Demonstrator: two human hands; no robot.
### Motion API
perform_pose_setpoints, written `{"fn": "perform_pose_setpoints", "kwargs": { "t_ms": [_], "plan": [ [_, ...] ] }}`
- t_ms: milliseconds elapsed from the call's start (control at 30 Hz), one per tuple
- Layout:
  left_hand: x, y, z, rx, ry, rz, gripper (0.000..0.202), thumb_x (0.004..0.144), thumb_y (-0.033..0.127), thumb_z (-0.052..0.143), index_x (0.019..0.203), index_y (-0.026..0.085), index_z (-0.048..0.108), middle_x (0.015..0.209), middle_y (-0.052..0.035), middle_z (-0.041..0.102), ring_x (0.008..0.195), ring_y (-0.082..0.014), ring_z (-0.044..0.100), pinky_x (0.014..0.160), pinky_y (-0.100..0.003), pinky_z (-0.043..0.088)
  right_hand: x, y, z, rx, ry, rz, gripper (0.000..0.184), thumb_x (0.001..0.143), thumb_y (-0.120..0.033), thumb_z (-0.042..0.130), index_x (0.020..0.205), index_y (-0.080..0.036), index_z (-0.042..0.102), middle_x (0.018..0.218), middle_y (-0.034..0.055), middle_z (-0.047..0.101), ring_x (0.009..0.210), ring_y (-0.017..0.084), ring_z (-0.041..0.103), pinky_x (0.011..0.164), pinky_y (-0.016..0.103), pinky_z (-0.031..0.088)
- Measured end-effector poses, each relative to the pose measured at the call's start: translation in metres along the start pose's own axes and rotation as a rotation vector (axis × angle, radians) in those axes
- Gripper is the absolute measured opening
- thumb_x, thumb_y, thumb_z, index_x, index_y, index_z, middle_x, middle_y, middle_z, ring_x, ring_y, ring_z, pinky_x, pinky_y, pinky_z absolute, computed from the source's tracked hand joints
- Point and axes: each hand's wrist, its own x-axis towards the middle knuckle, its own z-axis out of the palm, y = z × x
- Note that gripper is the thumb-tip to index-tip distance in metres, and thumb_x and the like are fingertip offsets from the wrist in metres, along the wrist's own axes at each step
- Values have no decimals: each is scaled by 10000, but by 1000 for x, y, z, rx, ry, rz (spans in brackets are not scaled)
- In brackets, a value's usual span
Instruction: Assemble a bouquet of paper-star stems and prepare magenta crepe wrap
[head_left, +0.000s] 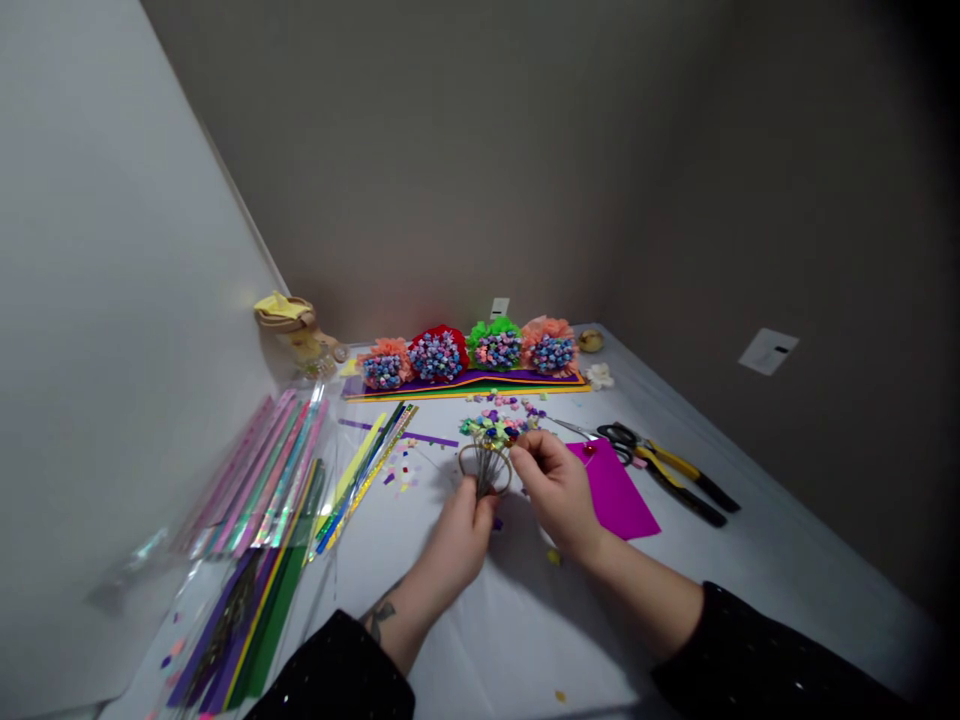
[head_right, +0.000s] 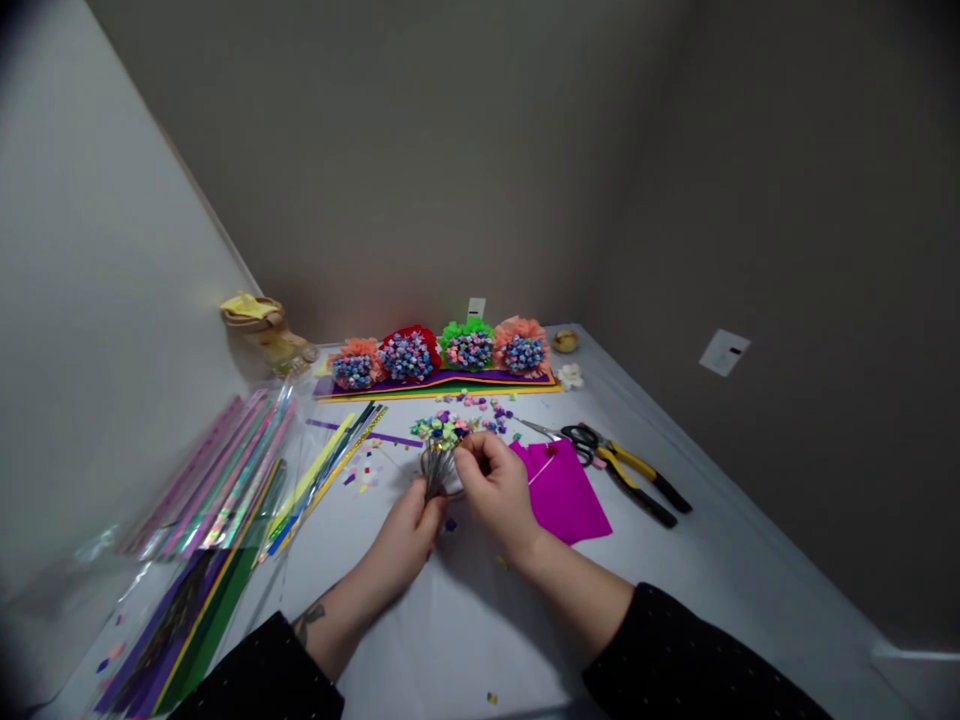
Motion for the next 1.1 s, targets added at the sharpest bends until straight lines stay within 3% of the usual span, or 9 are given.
{"fn": "perform_pose_setpoints", "kwargs": {
  "t_ms": [200, 467, 800, 867, 933, 1000, 1100],
  "plan": [
    [-1, 7, 0, 37, -4, -6, 81, 825, 246, 488, 871, 189, 523, 672, -2, 524, 624, -162, 495, 592, -264, 376, -2, -1, 3, -72, 0, 13, 172, 802, -289, 534, 665, -195, 488, 573, -44, 441, 542, 100, 401, 519, 218, 332],
    [2, 4, -2, 61, -19, 51, 170, 849, 253, 447, 967, 174, 541, 871, -69, 602, 815, -208, 543, 747, -314, 416, -8, -3, 9, -176, -36, 33, 147, 749, -258, 535, 618, -194, 517, 504, -52, 458, 481, 95, 415, 477, 212, 324],
    [3, 3, -5, 73, -14, 55, 135, 869, 251, 397, 916, 174, 498, 916, -103, 600, 860, -222, 552, 812, -359, 426, -12, 2, 16, -252, -152, 70, 143, 752, -262, 534, 628, -190, 535, 504, -44, 480, 476, 100, 435, 466, 219, 321],
    [3, 5, -5, 84, -7, 51, 141, 874, 257, 383, 904, 177, 495, 901, -100, 595, 848, -222, 547, 786, -353, 425, -11, 2, 13, -277, -164, 15, 151, 776, -274, 538, 650, -191, 553, 500, -45, 479, 468, 101, 430, 469, 225, 322],
    [3, 6, -5, 105, -4, 36, 142, 877, 267, 376, 891, 182, 488, 850, -83, 583, 796, -215, 536, 738, -341, 422, -9, 2, 8, -313, -88, -113, 126, 789, -275, 550, 692, -195, 557, 523, -43, 474, 487, 107, 433, 494, 235, 341],
    [3, 8, -5, 128, -3, 24, 142, 880, 275, 366, 881, 187, 478, 796, -61, 561, 739, -203, 519, 693, -326, 412, -7, 2, 3, -362, 28, -288, 52, 780, -247, 571, 777, -198, 553, 618, -19, 511, 579, 132, 477, 559, 254, 385],
    [2, 8, -5, 175, 0, 31, 148, 882, 265, 350, 885, 184, 474, 770, -46, 537, 722, -197, 502, 683, -320, 396, -2, 4, -3, -437, 108, -510, 143, 769, -172, 564, 907, -200, 541, 810, 40, 572, 784, 186, 529, 695, 316, 439]
  ]
}}
